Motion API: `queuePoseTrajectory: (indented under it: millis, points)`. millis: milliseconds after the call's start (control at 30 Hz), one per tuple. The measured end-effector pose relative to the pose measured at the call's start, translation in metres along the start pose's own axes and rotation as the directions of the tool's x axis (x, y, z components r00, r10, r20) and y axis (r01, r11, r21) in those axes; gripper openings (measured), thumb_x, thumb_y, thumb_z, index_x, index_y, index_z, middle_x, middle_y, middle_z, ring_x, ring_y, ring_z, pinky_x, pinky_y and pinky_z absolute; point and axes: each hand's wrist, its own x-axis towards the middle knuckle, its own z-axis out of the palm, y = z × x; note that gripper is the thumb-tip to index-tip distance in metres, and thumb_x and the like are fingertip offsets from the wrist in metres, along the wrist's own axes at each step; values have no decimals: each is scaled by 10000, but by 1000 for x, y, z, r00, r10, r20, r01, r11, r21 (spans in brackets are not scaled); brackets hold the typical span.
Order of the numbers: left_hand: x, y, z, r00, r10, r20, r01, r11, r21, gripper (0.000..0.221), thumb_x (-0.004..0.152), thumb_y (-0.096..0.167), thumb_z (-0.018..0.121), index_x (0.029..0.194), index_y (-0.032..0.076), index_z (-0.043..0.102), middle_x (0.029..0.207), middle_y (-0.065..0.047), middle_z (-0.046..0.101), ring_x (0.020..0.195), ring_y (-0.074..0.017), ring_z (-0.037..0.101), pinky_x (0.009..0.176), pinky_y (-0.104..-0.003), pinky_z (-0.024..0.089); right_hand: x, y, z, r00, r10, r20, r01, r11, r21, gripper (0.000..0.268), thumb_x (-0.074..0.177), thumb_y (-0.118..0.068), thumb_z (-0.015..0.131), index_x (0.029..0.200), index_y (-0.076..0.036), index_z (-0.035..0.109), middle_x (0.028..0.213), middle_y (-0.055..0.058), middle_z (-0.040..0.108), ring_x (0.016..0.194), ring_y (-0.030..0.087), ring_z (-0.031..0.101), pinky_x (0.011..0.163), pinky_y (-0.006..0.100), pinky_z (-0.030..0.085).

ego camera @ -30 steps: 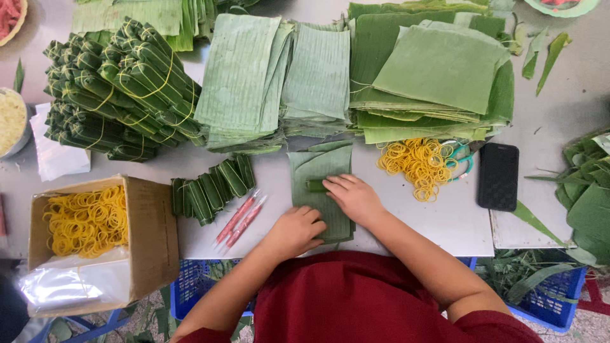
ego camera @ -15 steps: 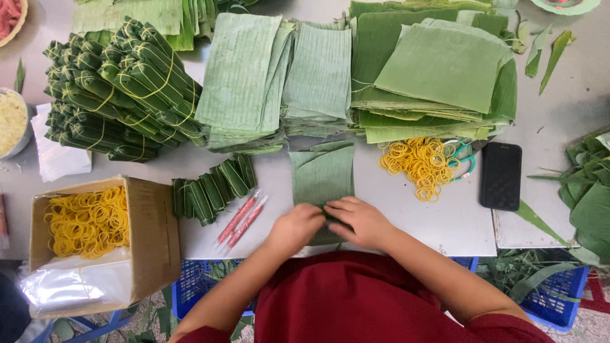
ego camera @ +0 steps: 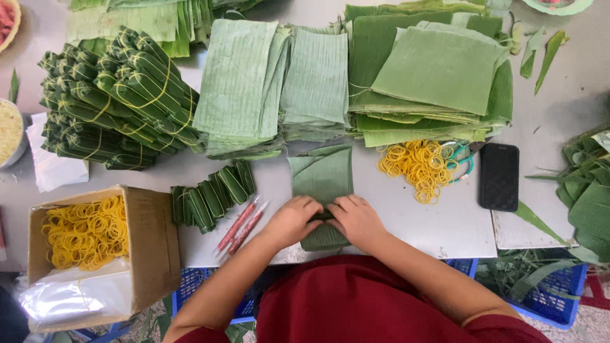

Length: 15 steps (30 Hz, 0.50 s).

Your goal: The person folds and wraps small portions of a pink food mixture into rectangular sections of banana leaves to create small cylindrical packets.

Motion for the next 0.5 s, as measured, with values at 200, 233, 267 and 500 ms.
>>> queuePoseTrajectory:
  millis: [200, 233, 267, 500]
  points:
    - [7, -35, 7, 989, -148, 11, 149, 983, -104, 212, 847, 256, 808, 978, 111, 724, 910, -86, 705, 879, -321, 677, 782, -417, 547, 17, 29, 5, 1000, -3, -31, 9, 985, 173, 288, 856, -360, 776, 1049, -151, 738, 970, 37, 663, 919, 286, 632, 839, 403, 502]
    - [9, -36, 6, 989, -147, -6, 146, 985, -91, 197, 848, 264, 811, 973, 128, 742, 893, -83, 704, 864, -316, 677, 771, -411, 551, 19, 31, 5, 992, -69, -111, 87, 981, 172, 277, 871, -349, 766, 1063, -152, 731, 1009, 30, 663, 938, 280, 637, 848, 394, 507]
    - [10, -35, 6, 994, -105, -40, 104, 993, -48, 204, 850, 255, 802, 994, 127, 735, 907, -81, 705, 871, -316, 673, 779, -411, 550, 19, 31, 5, 973, -133, -189, 165, 972, 165, 267, 886, -338, 756, 1077, -154, 724, 1047, 23, 664, 957, 275, 641, 857, 385, 513]
    - [12, -13, 2, 994, -99, -55, 102, 992, 72, 270, 825, 207, 776, 1035, 66, 684, 1020, -123, 696, 975, -350, 656, 849, -436, 536, 28, 23, -4, 992, -122, -24, 121, 991, -59, 348, 864, -307, 743, 1146, -105, 714, 993, 37, 654, 961, 260, 617, 832, 402, 501]
